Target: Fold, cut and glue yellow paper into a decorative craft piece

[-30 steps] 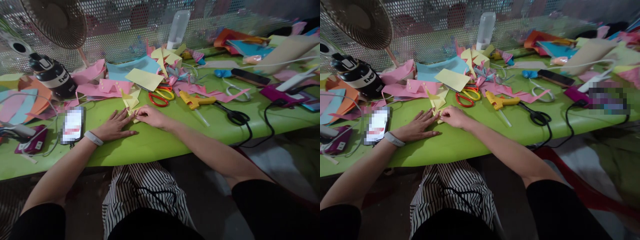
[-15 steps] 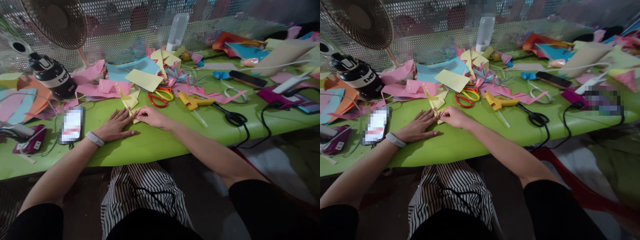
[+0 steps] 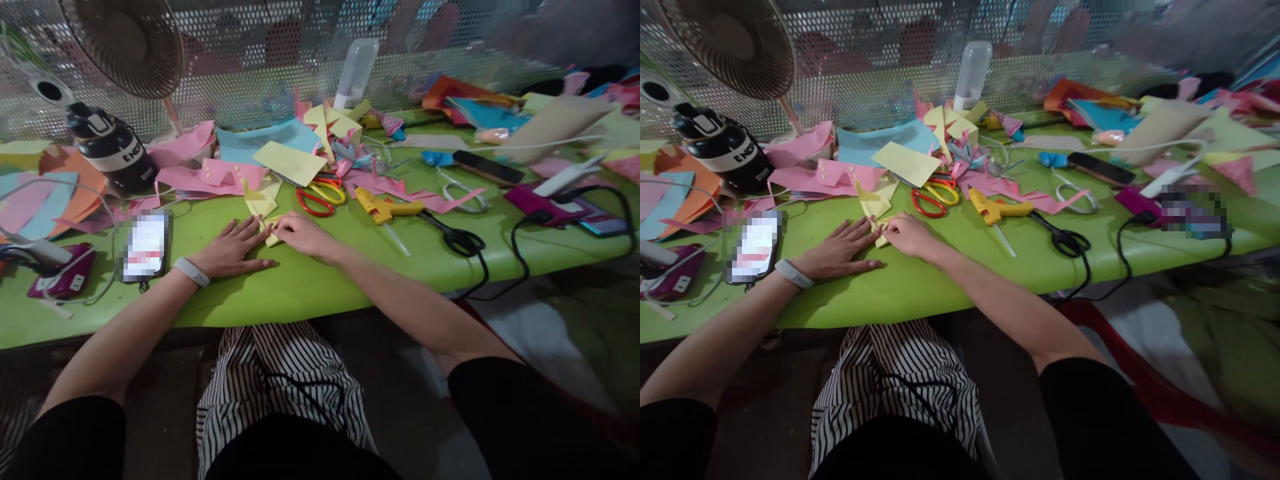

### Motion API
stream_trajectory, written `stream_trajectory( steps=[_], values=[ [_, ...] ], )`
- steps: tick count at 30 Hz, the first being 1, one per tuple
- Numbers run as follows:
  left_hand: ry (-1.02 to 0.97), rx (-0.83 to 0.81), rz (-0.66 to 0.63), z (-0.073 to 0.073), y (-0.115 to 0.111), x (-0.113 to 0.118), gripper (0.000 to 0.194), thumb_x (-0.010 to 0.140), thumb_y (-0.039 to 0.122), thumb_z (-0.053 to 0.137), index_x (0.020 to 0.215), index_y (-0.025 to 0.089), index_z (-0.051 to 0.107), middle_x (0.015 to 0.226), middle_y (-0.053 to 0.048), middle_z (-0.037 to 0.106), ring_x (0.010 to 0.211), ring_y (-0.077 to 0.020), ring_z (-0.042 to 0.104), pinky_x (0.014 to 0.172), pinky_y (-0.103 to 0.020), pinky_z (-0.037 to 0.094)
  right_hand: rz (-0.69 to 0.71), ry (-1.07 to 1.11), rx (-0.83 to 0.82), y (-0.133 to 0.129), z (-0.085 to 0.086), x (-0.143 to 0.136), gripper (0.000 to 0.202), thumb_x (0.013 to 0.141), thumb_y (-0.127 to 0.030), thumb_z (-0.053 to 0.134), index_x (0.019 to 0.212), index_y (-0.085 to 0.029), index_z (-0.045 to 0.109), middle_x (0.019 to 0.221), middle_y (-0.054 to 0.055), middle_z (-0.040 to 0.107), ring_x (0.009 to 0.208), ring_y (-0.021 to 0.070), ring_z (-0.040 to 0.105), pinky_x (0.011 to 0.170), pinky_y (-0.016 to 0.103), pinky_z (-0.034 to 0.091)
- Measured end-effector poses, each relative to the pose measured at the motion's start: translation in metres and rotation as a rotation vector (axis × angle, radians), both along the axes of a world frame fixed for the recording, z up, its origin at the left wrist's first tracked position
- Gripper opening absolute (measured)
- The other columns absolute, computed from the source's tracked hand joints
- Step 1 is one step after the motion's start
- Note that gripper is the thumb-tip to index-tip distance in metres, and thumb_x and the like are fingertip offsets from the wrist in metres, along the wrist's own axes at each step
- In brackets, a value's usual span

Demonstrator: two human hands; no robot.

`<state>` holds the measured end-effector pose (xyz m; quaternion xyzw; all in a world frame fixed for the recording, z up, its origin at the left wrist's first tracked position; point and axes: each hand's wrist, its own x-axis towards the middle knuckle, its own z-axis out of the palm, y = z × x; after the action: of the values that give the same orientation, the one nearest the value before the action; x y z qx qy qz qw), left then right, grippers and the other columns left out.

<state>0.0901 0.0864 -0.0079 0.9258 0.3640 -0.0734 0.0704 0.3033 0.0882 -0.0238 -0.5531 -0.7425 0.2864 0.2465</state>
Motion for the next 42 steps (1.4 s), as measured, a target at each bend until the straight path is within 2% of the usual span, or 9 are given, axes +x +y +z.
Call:
stream_trajectory(
  steps=[4,9,17,21,25,32,42],
  values=[
    [-0.020,-0.009,0.007,-0.0010,-0.0009,-0.0005,0.092,0.093,0.080,0.026,0.163,0.021,0.017,0.171,-0.012,0.006,0.158,-0.0302,0.003,0.126,-0.050,0.004,-0.023,0.007,0.009,-0.0047,0.0002,-0.0011,0.019,0.091,-0.025,0.061,0.075,-0.020,0.068,0.107,0.010,0.067,0.100,0.0227,0.063,0.093,0.041,0.048],
    [-0.082,-0.010,0.063,-0.0017,-0.0033,-0.0027,0.093,0.087,0.085,0.033,0.162,0.029,0.024,0.171,-0.006,-0.003,0.157,-0.0364,-0.004,0.126,-0.056,0.003,-0.043,0.008,0.077,-0.0075,-0.0033,-0.0022,0.018,0.089,-0.025,0.066,0.072,-0.019,0.067,0.100,0.008,0.067,0.090,0.0201,0.061,0.087,0.040,0.048],
    [-0.060,-0.020,0.044,0.0036,-0.0046,-0.0011,0.096,0.089,0.084,0.028,0.163,0.024,0.015,0.171,-0.010,0.009,0.158,-0.0306,0.006,0.126,-0.052,0.006,-0.044,-0.013,0.099,-0.0059,-0.0040,-0.0028,0.016,0.088,-0.025,0.068,0.073,-0.020,0.067,0.095,0.007,0.066,0.087,0.0202,0.060,0.085,0.040,0.047],
    [-0.060,-0.028,0.049,0.0050,-0.0057,-0.0001,0.096,0.090,0.083,0.028,0.163,0.022,0.015,0.171,-0.012,0.005,0.158,-0.0311,0.005,0.126,-0.053,0.005,-0.049,0.002,0.090,-0.0072,-0.0022,-0.0034,0.017,0.088,-0.024,0.068,0.073,-0.018,0.066,0.095,0.007,0.065,0.087,0.0190,0.060,0.084,0.038,0.047],
    [-0.082,-0.017,0.057,0.0034,-0.0060,0.0000,0.094,0.090,0.082,0.033,0.163,0.025,0.018,0.171,-0.007,-0.002,0.158,-0.0329,0.000,0.126,-0.053,0.007,-0.041,0.009,0.088,-0.0070,-0.0017,-0.0033,0.018,0.088,-0.025,0.068,0.071,-0.018,0.065,0.095,0.007,0.065,0.086,0.0189,0.060,0.083,0.038,0.046],
    [-0.065,-0.053,0.038,0.0041,-0.0058,0.0013,0.094,0.092,0.081,0.028,0.163,0.022,0.015,0.170,-0.009,0.008,0.158,-0.0289,0.005,0.127,-0.052,0.002,-0.045,-0.017,0.101,-0.0067,-0.0016,-0.0038,0.017,0.087,-0.022,0.068,0.071,-0.019,0.066,0.096,0.007,0.067,0.088,0.0201,0.060,0.084,0.039,0.047],
    [-0.093,-0.057,0.038,0.0026,-0.0038,-0.0005,0.095,0.090,0.083,0.029,0.163,0.024,0.015,0.170,-0.008,0.008,0.158,-0.0294,0.006,0.126,-0.053,0.003,-0.052,0.000,0.092,-0.0066,-0.0023,-0.0041,0.016,0.087,-0.022,0.069,0.071,-0.018,0.068,0.097,0.008,0.067,0.086,0.0194,0.061,0.083,0.038,0.047]
  ],
)
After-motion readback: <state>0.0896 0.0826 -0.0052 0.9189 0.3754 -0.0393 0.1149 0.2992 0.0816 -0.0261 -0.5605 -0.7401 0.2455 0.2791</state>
